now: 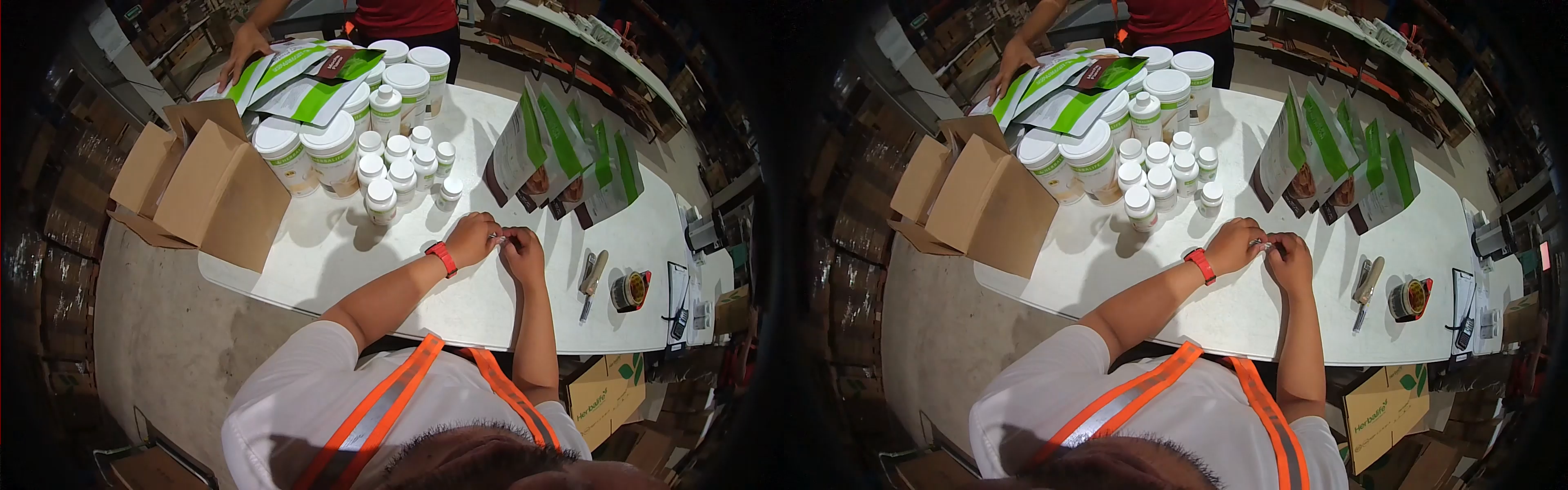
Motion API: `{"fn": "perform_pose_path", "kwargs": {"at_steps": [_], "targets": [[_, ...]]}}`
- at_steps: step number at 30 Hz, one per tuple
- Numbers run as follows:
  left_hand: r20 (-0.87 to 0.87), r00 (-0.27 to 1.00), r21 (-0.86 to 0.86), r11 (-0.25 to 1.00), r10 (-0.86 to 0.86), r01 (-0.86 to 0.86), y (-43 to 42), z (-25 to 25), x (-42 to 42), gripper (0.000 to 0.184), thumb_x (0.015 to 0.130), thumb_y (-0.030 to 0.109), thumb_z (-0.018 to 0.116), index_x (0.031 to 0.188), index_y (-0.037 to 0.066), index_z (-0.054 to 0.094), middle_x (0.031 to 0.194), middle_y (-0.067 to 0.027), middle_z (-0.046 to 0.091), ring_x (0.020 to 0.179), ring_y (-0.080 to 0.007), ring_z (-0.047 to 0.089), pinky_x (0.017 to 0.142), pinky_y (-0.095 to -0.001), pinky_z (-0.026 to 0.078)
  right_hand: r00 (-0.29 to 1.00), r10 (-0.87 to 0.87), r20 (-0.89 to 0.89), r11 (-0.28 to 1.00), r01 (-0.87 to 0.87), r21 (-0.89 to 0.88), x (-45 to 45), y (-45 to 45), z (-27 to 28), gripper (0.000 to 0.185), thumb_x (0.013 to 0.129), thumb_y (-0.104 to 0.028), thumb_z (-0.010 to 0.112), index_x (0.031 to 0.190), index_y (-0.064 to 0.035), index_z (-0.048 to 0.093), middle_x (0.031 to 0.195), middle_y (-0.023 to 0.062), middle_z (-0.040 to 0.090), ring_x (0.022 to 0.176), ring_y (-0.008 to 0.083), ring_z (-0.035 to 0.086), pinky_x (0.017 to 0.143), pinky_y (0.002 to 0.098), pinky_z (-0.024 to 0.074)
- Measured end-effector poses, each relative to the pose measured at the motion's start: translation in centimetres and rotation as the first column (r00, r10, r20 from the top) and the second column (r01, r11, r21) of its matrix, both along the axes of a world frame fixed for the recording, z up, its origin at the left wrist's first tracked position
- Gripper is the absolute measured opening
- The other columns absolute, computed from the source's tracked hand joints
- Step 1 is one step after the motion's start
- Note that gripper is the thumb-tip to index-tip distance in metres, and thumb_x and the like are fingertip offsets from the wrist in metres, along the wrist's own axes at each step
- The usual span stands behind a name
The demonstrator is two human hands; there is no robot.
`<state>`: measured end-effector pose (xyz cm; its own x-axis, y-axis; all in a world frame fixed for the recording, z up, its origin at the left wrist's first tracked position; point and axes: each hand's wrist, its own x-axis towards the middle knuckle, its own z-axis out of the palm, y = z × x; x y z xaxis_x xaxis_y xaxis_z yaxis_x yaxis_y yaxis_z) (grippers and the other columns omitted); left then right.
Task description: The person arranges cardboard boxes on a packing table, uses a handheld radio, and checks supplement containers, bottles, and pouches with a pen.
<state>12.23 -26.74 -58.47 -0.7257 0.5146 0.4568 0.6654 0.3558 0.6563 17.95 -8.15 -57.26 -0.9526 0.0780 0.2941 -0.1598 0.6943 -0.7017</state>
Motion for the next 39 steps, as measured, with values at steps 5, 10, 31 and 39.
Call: {"fn": "perform_pose_path", "kwargs": {"at_steps": [5,10,31,39], "targets": [[0.013,1.0,-0.019,1.0,0.006,-0.006,-0.1,0.2,0.0,0.01,0.086,0.013,0.074,0.095,0.009,0.075,0.103,-0.0106,0.07,0.097,-0.0353,0.064,0.089,-0.0469,0.051,0.999,-0.003,0.036,1.0,0.004,-0.008,0.0,0.0,0.2,0.021,0.083,-0.011,0.069,0.102,-0.0053,0.075,0.102,0.0124,0.072,0.094,0.0305,0.068,0.084,0.0393,0.0545],[-0.002,1.0,-0.01,1.0,0.009,-0.009,0.1,-0.2,-0.1,0.011,0.085,0.013,0.075,0.096,0.01,0.075,0.102,-0.0096,0.07,0.098,-0.0351,0.064,0.088,-0.0466,0.051,1.0,-0.026,-0.002,0.999,0.026,-0.02,-0.1,0.1,-0.3,0.021,0.085,-0.012,0.068,0.104,-0.0046,0.075,0.102,0.0137,0.072,0.093,0.0301,0.069,0.083,0.0386,0.0548],[0.005,1.0,-0.017,0.999,-0.027,0.027,0.0,0.9,0.1,0.01,0.09,0.014,0.072,0.095,0.006,0.076,0.096,-0.0133,0.072,0.091,-0.037,0.066,0.082,-0.0461,0.053,1.0,0.022,-0.011,0.999,-0.022,-0.046,0.8,-0.4,1.6,0.022,0.087,-0.021,0.072,0.102,-0.0048,0.076,0.094,0.0153,0.073,0.083,0.0302,0.071,0.075,0.0382,0.0556],[-0.024,1.0,0.032,0.999,-0.005,0.006,0.1,0.4,0.1,0.011,0.09,0.016,0.073,0.095,0.007,0.076,0.096,-0.0119,0.072,0.09,-0.0367,0.065,0.082,-0.0466,0.052,1.0,0.0,0.001,0.997,0.0,-0.083,0.6,-0.4,1.1,0.023,0.087,-0.021,0.071,0.102,-0.004,0.075,0.094,0.0144,0.073,0.083,0.0286,0.07,0.076,0.0381,0.0554]]}}
